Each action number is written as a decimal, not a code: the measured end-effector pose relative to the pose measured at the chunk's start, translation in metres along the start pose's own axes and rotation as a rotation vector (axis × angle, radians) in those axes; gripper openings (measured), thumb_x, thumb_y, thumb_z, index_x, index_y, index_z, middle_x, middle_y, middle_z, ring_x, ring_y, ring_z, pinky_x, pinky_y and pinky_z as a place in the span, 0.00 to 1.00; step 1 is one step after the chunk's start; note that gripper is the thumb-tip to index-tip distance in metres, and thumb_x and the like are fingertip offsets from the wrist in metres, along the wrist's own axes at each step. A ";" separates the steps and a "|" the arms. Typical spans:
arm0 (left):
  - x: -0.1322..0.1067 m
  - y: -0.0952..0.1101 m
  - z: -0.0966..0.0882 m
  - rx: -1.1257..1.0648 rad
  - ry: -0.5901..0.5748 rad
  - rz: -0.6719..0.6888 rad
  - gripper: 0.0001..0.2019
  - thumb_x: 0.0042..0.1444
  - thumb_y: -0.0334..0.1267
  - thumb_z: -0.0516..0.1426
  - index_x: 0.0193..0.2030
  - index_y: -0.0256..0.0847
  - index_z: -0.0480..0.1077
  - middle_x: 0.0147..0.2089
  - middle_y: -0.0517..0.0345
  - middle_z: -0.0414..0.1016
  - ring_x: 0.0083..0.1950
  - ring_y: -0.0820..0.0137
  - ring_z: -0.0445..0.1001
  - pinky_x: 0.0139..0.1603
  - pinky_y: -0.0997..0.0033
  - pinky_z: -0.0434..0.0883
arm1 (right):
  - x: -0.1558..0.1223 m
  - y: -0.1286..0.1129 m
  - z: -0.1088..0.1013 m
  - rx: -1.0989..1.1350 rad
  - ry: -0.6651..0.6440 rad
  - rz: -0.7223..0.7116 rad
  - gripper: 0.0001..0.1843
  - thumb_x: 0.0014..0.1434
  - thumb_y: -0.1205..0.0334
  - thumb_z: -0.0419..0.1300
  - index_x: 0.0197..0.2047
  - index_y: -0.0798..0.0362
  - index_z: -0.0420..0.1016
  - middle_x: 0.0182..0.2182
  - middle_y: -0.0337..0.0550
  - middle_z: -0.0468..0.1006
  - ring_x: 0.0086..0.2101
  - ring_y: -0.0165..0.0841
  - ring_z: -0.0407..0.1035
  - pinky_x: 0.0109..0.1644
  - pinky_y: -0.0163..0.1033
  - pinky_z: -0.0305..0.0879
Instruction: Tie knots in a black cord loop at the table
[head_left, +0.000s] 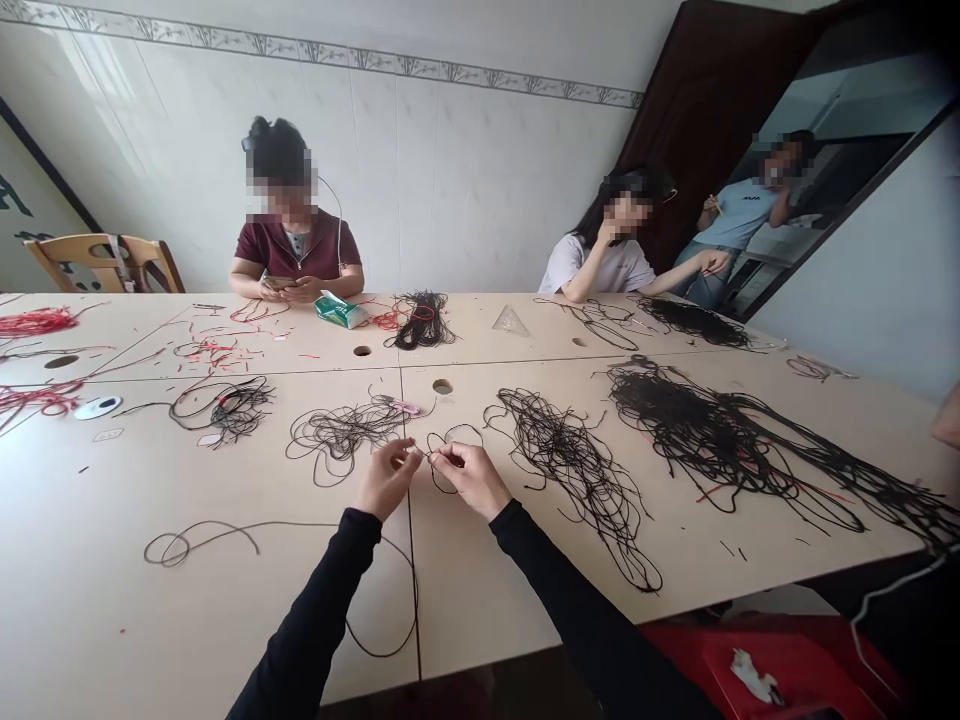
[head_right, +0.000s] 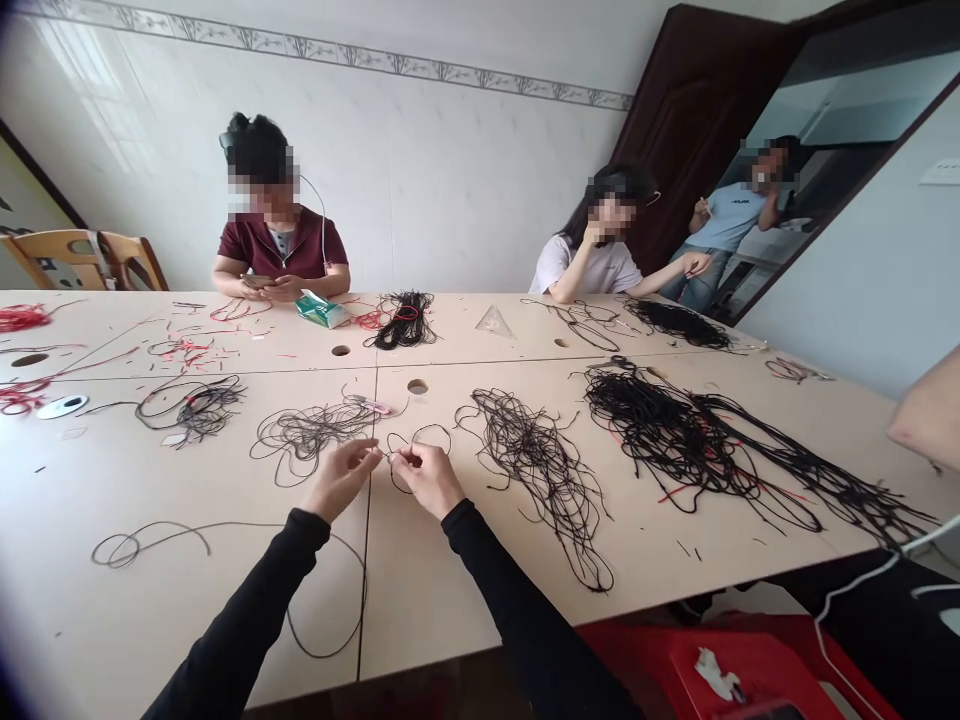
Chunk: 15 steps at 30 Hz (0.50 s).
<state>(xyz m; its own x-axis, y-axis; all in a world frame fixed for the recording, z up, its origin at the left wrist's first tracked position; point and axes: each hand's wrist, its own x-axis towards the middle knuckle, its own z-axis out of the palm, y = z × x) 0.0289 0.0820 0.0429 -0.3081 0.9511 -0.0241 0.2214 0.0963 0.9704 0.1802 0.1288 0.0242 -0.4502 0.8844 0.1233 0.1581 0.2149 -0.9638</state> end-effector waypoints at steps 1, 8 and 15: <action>0.001 0.003 0.000 0.030 0.133 0.087 0.17 0.48 0.44 0.61 0.43 0.37 0.74 0.36 0.50 0.73 0.33 0.68 0.69 0.28 0.72 0.66 | 0.007 0.001 -0.001 0.008 0.020 0.003 0.18 0.56 0.48 0.58 0.30 0.57 0.72 0.23 0.36 0.64 0.25 0.28 0.54 0.30 0.33 0.54; 0.003 -0.001 0.019 -0.385 -0.064 -0.046 0.20 0.50 0.52 0.58 0.37 0.33 0.74 0.28 0.54 0.69 0.26 0.70 0.67 0.22 0.72 0.66 | 0.025 0.006 -0.004 0.066 0.118 0.006 0.19 0.58 0.46 0.55 0.31 0.56 0.72 0.23 0.36 0.62 0.26 0.29 0.55 0.30 0.34 0.55; 0.012 -0.017 0.025 -0.717 -0.121 -0.201 0.25 0.47 0.49 0.64 0.47 0.33 0.73 0.36 0.51 0.72 0.32 0.69 0.70 0.25 0.71 0.70 | 0.020 0.008 -0.002 0.121 0.068 0.016 0.16 0.59 0.50 0.57 0.32 0.56 0.73 0.23 0.37 0.65 0.26 0.28 0.56 0.30 0.34 0.56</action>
<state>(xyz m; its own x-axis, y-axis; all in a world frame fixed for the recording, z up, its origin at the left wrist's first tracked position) 0.0445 0.0990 0.0197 -0.1660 0.9650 -0.2030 -0.4974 0.0958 0.8622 0.1739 0.1485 0.0197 -0.3871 0.9143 0.1195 0.0561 0.1527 -0.9867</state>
